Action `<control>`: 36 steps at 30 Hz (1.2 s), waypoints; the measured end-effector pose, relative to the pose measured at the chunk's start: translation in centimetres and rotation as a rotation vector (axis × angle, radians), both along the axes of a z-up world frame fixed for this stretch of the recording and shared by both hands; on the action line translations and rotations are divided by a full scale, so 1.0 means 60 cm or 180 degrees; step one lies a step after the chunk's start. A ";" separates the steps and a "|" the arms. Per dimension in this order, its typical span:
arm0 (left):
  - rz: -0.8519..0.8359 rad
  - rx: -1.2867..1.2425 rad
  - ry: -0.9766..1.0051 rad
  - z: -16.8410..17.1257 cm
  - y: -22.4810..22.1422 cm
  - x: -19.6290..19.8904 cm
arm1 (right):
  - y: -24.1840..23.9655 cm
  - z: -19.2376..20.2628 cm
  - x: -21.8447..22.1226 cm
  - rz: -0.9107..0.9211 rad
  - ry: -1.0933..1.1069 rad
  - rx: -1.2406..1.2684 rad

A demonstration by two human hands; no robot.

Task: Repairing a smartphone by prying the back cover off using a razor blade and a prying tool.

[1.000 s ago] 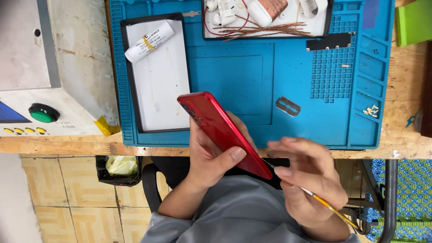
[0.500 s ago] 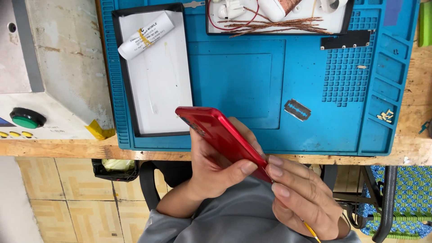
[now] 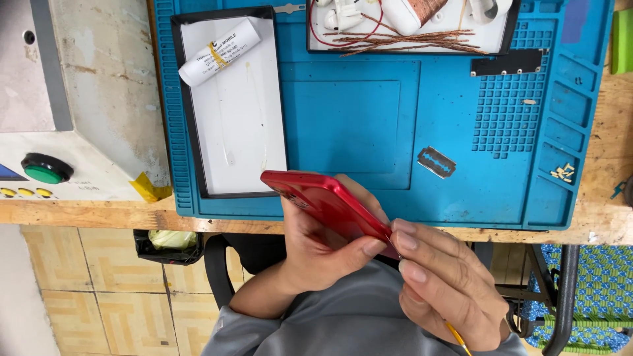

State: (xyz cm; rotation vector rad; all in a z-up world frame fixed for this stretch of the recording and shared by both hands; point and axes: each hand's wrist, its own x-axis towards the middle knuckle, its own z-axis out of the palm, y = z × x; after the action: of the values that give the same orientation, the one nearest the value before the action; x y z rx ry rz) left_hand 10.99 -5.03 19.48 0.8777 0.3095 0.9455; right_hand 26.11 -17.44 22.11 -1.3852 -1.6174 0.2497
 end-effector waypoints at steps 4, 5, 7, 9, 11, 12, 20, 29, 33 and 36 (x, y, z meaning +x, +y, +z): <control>0.0011 0.0024 -0.0024 0.002 -0.003 0.000 | 0.023 -0.013 -0.011 -0.0223 -0.0007 0.0415; 0.0013 0.0023 -0.0026 0.001 -0.003 -0.001 | 0.023 -0.013 -0.012 -0.0221 -0.0009 0.0415; 0.0001 0.0059 0.0015 -0.001 -0.002 -0.002 | 0.023 -0.016 -0.013 -0.0210 0.0022 0.0401; 0.0015 0.0062 -0.0004 -0.001 -0.001 -0.001 | 0.021 -0.015 -0.007 -0.0125 -0.0032 0.0372; 0.0033 0.0066 -0.0022 -0.002 -0.002 -0.001 | 0.019 -0.012 -0.004 -0.0037 -0.0084 0.0342; 0.0030 0.0080 -0.0020 -0.003 -0.002 -0.001 | 0.019 -0.010 -0.003 -0.0023 -0.0095 0.0286; 0.0021 0.0073 0.0014 -0.003 -0.001 -0.002 | 0.016 -0.017 -0.006 -0.0076 -0.0049 0.0242; 0.0028 -0.0063 -0.0009 0.003 -0.003 0.000 | 0.024 -0.022 -0.007 -0.0121 -0.0123 0.0498; 0.0036 -0.0067 0.0039 -0.001 -0.005 -0.002 | 0.021 -0.013 -0.005 -0.0076 -0.0138 0.0364; 0.0025 -0.0107 0.0049 -0.005 -0.009 -0.004 | 0.021 -0.006 0.000 0.0001 -0.0199 0.0262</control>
State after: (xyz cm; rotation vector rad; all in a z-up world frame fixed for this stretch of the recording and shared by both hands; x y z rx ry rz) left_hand 10.74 -5.60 19.16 0.8538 0.3415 0.9386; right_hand 26.13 -16.20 21.75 -1.3417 -1.6609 0.1396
